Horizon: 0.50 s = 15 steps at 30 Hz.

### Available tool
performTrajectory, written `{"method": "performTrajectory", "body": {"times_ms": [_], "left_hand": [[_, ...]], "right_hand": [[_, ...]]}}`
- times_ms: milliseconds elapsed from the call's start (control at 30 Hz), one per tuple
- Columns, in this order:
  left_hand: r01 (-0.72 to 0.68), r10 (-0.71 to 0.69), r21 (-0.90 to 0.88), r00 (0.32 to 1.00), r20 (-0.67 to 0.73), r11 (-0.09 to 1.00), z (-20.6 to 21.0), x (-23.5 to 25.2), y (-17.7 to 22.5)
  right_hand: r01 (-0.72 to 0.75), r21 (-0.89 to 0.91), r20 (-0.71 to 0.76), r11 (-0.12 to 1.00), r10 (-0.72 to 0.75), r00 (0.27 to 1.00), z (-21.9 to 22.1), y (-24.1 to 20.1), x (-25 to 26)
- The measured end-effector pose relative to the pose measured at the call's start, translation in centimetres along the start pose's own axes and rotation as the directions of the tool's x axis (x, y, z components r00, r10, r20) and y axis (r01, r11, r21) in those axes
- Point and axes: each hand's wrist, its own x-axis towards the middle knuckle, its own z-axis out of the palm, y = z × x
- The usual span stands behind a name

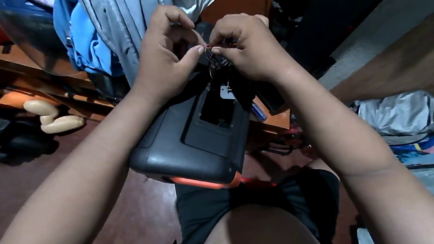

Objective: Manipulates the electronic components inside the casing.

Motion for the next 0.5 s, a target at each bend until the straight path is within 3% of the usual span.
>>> {"method": "performTrajectory", "body": {"times_ms": [267, 500], "left_hand": [[-0.089, 0.092, 0.119, 0.995, -0.022, 0.989, 0.1, 0.0, 0.3], [-0.21, 0.238, 0.48, 0.971, 0.002, 0.852, -0.1, 0.0, 1.0]], "right_hand": [[-0.008, 0.039, -0.031, 0.999, 0.009, 0.999, 0.1, -0.1, -0.3], [-0.105, 0.019, -0.024, 0.994, 0.106, 0.994, 0.2, -1.0, -0.4]]}}
